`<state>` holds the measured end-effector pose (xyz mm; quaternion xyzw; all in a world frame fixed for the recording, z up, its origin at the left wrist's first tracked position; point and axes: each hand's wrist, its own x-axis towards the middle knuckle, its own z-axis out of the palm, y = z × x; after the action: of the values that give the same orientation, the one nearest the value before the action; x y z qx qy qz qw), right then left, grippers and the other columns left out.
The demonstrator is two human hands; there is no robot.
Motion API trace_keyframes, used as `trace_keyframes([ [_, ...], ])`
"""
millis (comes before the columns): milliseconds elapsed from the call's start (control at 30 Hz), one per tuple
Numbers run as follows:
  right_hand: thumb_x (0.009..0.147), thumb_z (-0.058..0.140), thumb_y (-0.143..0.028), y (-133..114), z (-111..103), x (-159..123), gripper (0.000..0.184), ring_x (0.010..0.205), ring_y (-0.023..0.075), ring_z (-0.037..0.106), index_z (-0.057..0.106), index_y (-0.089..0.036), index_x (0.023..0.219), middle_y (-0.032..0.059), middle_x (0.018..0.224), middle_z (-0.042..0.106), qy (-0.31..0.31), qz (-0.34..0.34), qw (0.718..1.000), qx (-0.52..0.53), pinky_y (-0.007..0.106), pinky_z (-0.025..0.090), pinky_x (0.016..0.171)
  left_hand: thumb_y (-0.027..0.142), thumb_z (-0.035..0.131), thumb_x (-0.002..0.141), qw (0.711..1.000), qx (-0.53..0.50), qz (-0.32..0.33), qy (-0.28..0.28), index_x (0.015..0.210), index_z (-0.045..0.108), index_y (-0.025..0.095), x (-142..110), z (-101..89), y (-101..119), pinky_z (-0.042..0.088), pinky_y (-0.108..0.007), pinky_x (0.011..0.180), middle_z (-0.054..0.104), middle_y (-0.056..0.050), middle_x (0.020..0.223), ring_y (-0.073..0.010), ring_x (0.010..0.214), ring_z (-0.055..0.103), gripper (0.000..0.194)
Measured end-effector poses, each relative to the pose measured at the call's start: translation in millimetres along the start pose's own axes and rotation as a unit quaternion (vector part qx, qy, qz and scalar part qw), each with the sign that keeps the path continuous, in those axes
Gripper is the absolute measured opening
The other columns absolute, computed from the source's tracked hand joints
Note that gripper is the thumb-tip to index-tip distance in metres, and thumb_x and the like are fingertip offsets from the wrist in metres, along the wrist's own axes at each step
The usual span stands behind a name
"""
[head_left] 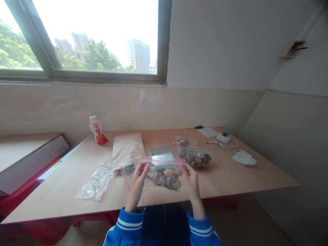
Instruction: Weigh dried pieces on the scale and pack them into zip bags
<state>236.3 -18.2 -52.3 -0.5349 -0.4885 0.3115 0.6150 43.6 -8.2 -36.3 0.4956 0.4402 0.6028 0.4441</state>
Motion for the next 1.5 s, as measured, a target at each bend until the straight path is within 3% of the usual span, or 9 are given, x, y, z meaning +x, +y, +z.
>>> trace_keyframes([
  [167,0.077,0.057,-0.061,0.4,-7.8,-0.6,0.044,0.062,0.0230,0.065,0.068,-0.018,0.082,0.0074,0.072,0.070,-0.015,0.021,0.999,0.027,0.030,0.050,0.054,0.043,0.064,0.076,0.995,-0.067,-0.033,0.067,0.080,0.061,0.018,-16.6,11.4,-13.6,0.042,-0.017,0.044,0.062,-0.001,0.075,-0.0084,0.056,0.050,0.025],
  [300,0.070,0.068,-0.055,-0.5,-11.7,-3.7,0.041,0.061,0.0248,0.068,0.067,-0.017,0.086,0.0083,0.071,0.072,-0.055,0.037,0.996,0.066,0.031,0.052,0.053,0.041,0.069,0.072,0.983,-0.124,-0.046,0.127,0.082,0.060,0.018,-20.2,11.9,-13.6,0.039,-0.015,0.044,0.058,0.002,0.072,-0.0061,0.054,0.048,0.026],
  [400,0.072,0.069,-0.050,-3.0,-10.3,-6.0,0.036,0.063,0.0244,0.070,0.068,-0.018,0.088,0.0081,0.074,0.074,-0.092,0.039,0.991,0.092,0.033,0.055,0.057,0.041,0.071,0.069,0.973,-0.145,-0.052,0.169,0.081,0.060,0.018,-21.0,8.5,-8.6,0.041,-0.014,0.046,0.057,0.003,0.072,-0.0062,0.056,0.051,0.028],
  [533,0.076,0.067,-0.046,-5.9,-3.0,-7.9,0.031,0.069,0.0234,0.071,0.068,-0.018,0.089,0.0067,0.075,0.074,-0.097,0.038,0.987,0.121,0.031,0.055,0.060,0.047,0.070,0.069,0.976,-0.128,-0.046,0.173,0.079,0.060,0.018,-22.9,5.0,-7.2,0.041,-0.014,0.046,0.059,0.002,0.075,-0.0060,0.057,0.051,0.032],
  [700,0.077,0.066,-0.046,-7.5,2.4,-8.4,0.031,0.056,0.0183,0.067,0.065,-0.017,0.088,0.0051,0.068,0.073,-0.082,0.046,0.986,0.139,0.029,0.052,0.058,0.056,0.067,0.068,0.973,-0.124,-0.035,0.190,0.079,0.060,0.017,-24.8,7.7,-7.8,0.040,-0.014,0.044,0.061,0.001,0.074,-0.0060,0.054,0.049,0.041],
  [967,0.078,0.065,-0.044,-14.0,-5.3,-8.3,0.028,0.054,0.0162,0.063,0.064,-0.017,0.085,0.0025,0.062,0.069,-0.060,0.016,0.992,0.108,0.027,0.049,0.055,0.047,0.072,0.065,0.975,-0.132,-0.047,0.171,0.086,0.060,0.018,-26.7,10.6,2.0,0.039,-0.015,0.038,0.059,0.003,0.070,-0.0057,0.047,0.048,0.039],
  [1133,0.079,0.065,-0.040,-11.8,-10.2,-7.0,0.022,0.079,0.0198,0.065,0.068,-0.019,0.081,0.0051,0.085,0.071,-0.011,-0.042,0.997,0.057,0.030,0.050,0.072,0.044,0.073,0.065,0.981,-0.069,-0.032,0.177,0.083,0.066,0.016,-26.7,4.3,1.9,0.051,-0.022,0.056,0.064,-0.001,0.079,-0.0126,0.063,0.060,0.034],
  [1267,0.079,0.065,-0.038,-6.9,-12.2,-7.7,0.018,0.086,0.0200,0.064,0.069,-0.020,0.082,0.0033,0.085,0.070,0.008,-0.053,0.997,0.061,0.031,0.048,0.080,0.042,0.072,0.067,0.985,-0.044,0.006,0.168,0.080,0.068,0.017,-28.6,3.8,3.7,0.050,-0.029,0.080,0.067,-0.002,0.082,-0.0201,0.087,0.063,0.029],
  [1500,0.077,0.067,-0.038,-8.6,-15.6,-9.1,0.019,0.082,0.0197,0.064,0.068,-0.019,0.078,0.0028,0.079,0.070,0.033,-0.037,0.994,0.094,0.032,0.048,0.081,0.041,0.071,0.069,0.987,-0.020,0.017,0.156,0.077,0.068,0.018,-32.3,9.9,10.1,0.047,-0.028,0.077,0.068,-0.001,0.078,-0.0189,0.082,0.061,0.025],
])
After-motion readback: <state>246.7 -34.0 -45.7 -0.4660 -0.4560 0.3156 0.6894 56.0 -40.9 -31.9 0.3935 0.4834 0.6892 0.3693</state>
